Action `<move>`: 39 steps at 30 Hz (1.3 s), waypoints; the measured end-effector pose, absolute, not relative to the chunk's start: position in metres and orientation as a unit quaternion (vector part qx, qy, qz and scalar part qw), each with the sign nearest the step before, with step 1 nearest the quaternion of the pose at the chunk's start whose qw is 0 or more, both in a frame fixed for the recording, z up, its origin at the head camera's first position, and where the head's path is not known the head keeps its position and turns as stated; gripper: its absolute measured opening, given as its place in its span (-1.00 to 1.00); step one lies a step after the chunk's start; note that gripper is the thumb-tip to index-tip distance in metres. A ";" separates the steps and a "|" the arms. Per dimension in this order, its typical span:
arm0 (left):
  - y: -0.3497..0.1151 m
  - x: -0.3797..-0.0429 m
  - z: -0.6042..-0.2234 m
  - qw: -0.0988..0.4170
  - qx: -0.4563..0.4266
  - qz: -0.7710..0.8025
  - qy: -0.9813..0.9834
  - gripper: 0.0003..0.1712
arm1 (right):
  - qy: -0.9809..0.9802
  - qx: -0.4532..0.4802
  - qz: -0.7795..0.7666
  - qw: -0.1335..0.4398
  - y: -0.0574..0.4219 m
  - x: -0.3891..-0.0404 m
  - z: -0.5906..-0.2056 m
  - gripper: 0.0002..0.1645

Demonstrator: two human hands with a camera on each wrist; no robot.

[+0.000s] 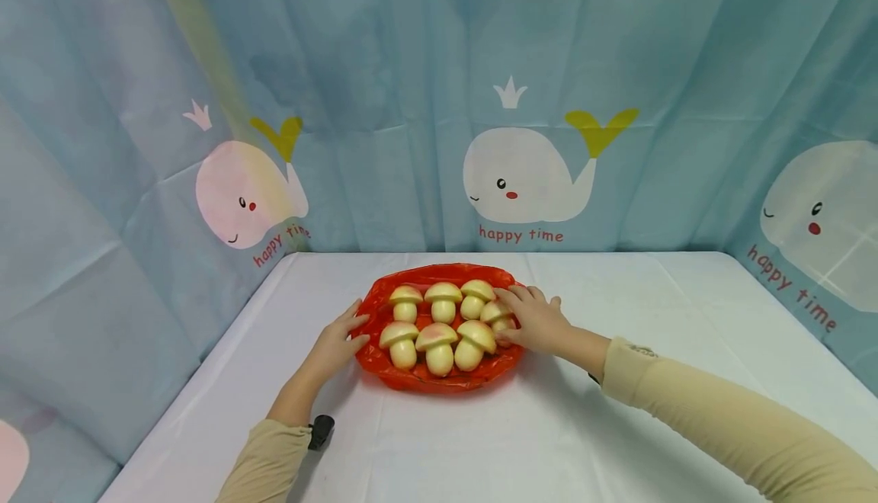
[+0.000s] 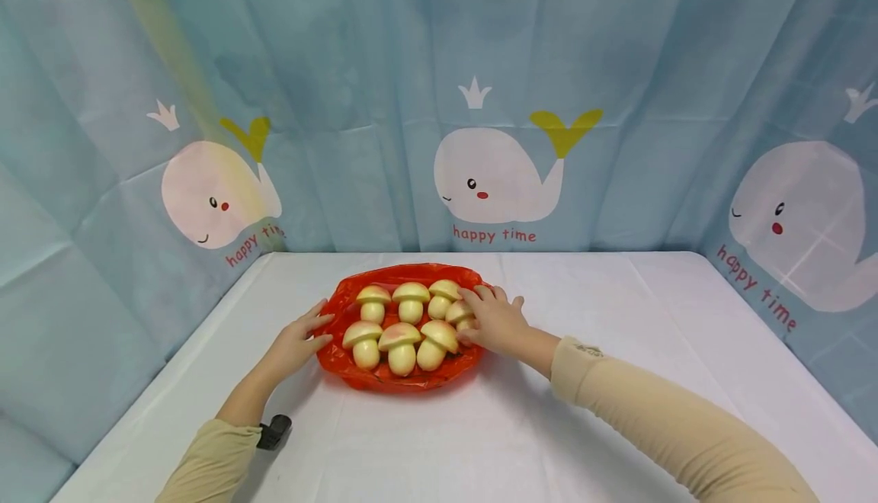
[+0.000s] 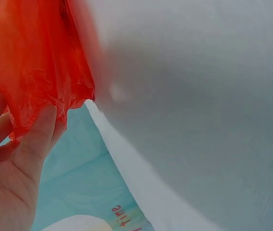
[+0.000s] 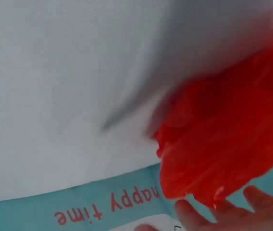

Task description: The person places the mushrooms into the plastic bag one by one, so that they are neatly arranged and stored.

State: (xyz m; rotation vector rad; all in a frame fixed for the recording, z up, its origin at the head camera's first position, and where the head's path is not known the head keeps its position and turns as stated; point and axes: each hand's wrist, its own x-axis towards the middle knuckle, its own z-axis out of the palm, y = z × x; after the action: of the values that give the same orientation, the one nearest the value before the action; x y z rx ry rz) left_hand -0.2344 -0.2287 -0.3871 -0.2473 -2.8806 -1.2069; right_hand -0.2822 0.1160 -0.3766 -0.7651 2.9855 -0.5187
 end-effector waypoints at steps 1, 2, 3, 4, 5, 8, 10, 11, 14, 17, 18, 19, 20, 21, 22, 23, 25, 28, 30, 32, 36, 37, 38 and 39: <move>-0.228 -0.235 -0.387 0.004 -0.079 -0.385 -0.919 -0.49 | 0.952 -0.251 -0.177 0.012 0.116 -0.285 -0.374 -0.14; -0.228 -0.235 -0.387 0.004 -0.080 -0.384 -0.920 -0.49 | 0.948 -0.255 -0.190 0.018 0.115 -0.287 -0.372 -0.16; -0.228 -0.235 -0.387 0.004 -0.078 -0.385 -0.919 -0.49 | 0.944 -0.261 -0.203 0.022 0.113 -0.291 -0.370 -0.19; -0.228 -0.235 -0.387 0.003 -0.078 -0.386 -0.919 -0.49 | 0.939 -0.267 -0.215 0.025 0.111 -0.295 -0.369 -0.22; -0.228 -0.235 -0.387 0.003 -0.077 -0.387 -0.919 -0.49 | 0.936 -0.270 -0.226 0.029 0.109 -0.298 -0.367 -0.25; -0.228 -0.235 -0.387 0.003 -0.079 -0.386 -0.919 -0.49 | 0.935 -0.273 -0.226 0.029 0.102 -0.311 -0.366 -0.34; -0.228 -0.235 -0.388 0.002 -0.080 -0.386 -0.919 -0.49 | 0.939 -0.267 -0.216 0.029 0.096 -0.319 -0.366 -0.37; -0.229 -0.235 -0.389 0.002 -0.080 -0.386 -0.919 -0.49 | 0.942 -0.262 -0.209 0.031 0.094 -0.322 -0.366 -0.37; -0.229 -0.236 -0.390 0.002 -0.077 -0.389 -0.918 -0.49 | 0.948 -0.247 -0.196 0.039 0.088 -0.331 -0.366 -0.38; -0.229 -0.236 -0.391 0.001 -0.074 -0.389 -0.918 -0.49 | 0.952 -0.240 -0.186 0.048 0.084 -0.337 -0.367 -0.43; -0.229 -0.237 -0.391 0.001 -0.072 -0.390 -0.918 -0.49 | 0.952 -0.239 -0.183 0.049 0.083 -0.339 -0.367 -0.46; -0.229 -0.237 -0.392 0.002 -0.073 -0.391 -0.918 -0.49 | 0.952 -0.241 -0.181 0.049 0.082 -0.340 -0.367 -0.49; -0.229 -0.237 -0.392 0.003 -0.074 -0.391 -0.917 -0.49 | 0.952 -0.243 -0.178 0.048 0.081 -0.342 -0.368 -0.53; -0.229 -0.237 -0.391 0.003 -0.074 -0.392 -0.917 -0.49 | 0.952 -0.245 -0.176 0.047 0.081 -0.343 -0.368 -0.55; -0.229 -0.237 -0.391 0.003 -0.073 -0.393 -0.916 -0.49 | 0.952 -0.247 -0.175 0.048 0.080 -0.345 -0.368 -0.56; -0.228 -0.237 -0.390 0.003 -0.073 -0.394 -0.916 -0.49 | 0.952 -0.248 -0.175 0.049 0.079 -0.346 -0.368 -0.56; -0.228 -0.238 -0.389 0.003 -0.072 -0.396 -0.916 -0.49 | 0.951 -0.246 -0.178 0.052 0.078 -0.347 -0.369 -0.55; -0.227 -0.237 -0.388 0.003 -0.070 -0.396 -0.916 -0.49 | 0.950 -0.244 -0.186 0.056 0.078 -0.347 -0.369 -0.53; -0.227 -0.237 -0.388 0.004 -0.069 -0.395 -0.916 -0.50 | 0.948 -0.250 -0.190 0.054 0.078 -0.347 -0.368 -0.53; -0.227 -0.236 -0.388 0.004 -0.069 -0.395 -0.916 -0.50 | 0.944 -0.256 -0.202 0.052 0.079 -0.347 -0.368 -0.52; -0.228 -0.236 -0.389 0.001 -0.064 -0.401 -0.914 -0.49 | 0.930 -0.277 -0.238 0.036 0.081 -0.344 -0.365 -0.53; -0.228 -0.236 -0.388 -0.001 -0.062 -0.403 -0.913 -0.49 | 0.926 -0.285 -0.245 0.028 0.083 -0.342 -0.365 -0.55; -0.228 -0.236 -0.388 -0.002 -0.061 -0.404 -0.913 -0.49 | 0.922 -0.297 -0.250 0.018 0.084 -0.340 -0.364 -0.58; -0.228 -0.237 -0.388 -0.003 -0.060 -0.405 -0.912 -0.49 | 0.917 -0.310 -0.251 0.008 0.086 -0.337 -0.363 -0.61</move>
State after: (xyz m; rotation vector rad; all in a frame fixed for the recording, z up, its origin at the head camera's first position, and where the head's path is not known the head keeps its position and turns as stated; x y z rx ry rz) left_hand -0.2367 -0.2280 -0.3883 -0.1873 -2.8713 -1.2764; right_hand -0.3366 0.0862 -0.3633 -0.9693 2.8657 -0.7838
